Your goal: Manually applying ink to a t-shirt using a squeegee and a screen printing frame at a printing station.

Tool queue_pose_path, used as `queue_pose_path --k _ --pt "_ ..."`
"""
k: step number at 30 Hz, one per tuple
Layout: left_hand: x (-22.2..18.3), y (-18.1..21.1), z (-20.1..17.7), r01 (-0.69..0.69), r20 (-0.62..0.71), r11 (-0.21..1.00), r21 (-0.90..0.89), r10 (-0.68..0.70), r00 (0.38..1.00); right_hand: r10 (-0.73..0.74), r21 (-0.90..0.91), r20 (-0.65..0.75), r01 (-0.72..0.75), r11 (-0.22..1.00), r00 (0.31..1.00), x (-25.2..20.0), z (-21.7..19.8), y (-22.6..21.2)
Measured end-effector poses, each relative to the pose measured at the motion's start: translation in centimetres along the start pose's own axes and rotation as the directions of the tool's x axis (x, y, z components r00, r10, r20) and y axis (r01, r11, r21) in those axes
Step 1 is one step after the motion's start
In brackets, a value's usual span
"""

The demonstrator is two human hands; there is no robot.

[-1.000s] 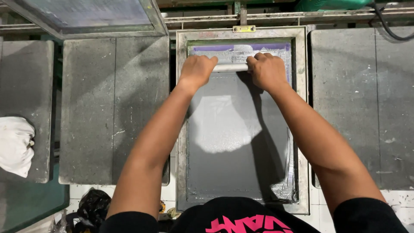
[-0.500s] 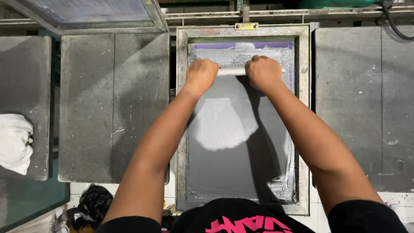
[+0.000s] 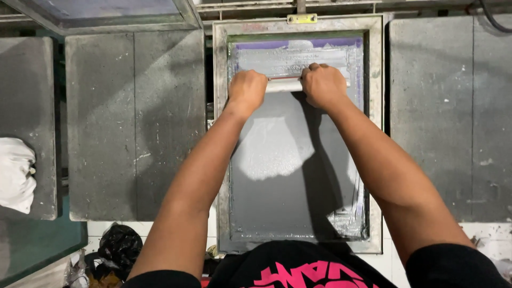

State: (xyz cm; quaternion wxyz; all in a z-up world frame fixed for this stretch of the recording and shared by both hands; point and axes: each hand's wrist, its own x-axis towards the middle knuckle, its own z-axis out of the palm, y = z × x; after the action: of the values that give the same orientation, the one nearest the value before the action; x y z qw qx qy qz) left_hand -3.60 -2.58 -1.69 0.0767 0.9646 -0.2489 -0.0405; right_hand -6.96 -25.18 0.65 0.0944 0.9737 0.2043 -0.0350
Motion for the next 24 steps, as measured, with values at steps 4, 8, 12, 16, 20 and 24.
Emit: queue_pose_path --k 4,8,12,16,20,24 --pt "-1.3 0.4 0.6 0.007 -0.037 1.000 -0.004 -0.008 0.999 0.018 0.038 -0.009 -0.017 0.999 1.000 -0.2 1.2 -0.2" --pt "-3.2 1.5 2.2 -0.004 -0.117 0.999 0.051 0.010 0.993 0.024 0.071 -0.035 -0.021 0.997 0.999 -3.1 0.5 -1.8" --pt "-7.7 3.5 1.2 0.001 -0.075 0.999 0.049 0.003 0.997 0.012 0.038 -0.014 -0.011 0.999 1.000 -6.9 -0.4 -4.2" --pt "-12.9 6.1 0.4 0.081 -0.033 0.997 0.014 -0.080 0.996 0.026 0.119 -0.045 -0.020 0.993 0.999 -11.0 0.0 -6.6" --pt "-20.0 7.9 2.6 0.082 -0.095 0.992 0.091 -0.073 0.993 -0.017 0.158 -0.123 0.037 0.987 0.992 -16.1 2.1 -9.6" --pt "-26.8 10.3 5.2 0.053 -0.157 0.976 0.212 -0.019 0.987 -0.019 0.191 -0.129 0.044 0.981 0.991 -21.8 3.2 -13.3"
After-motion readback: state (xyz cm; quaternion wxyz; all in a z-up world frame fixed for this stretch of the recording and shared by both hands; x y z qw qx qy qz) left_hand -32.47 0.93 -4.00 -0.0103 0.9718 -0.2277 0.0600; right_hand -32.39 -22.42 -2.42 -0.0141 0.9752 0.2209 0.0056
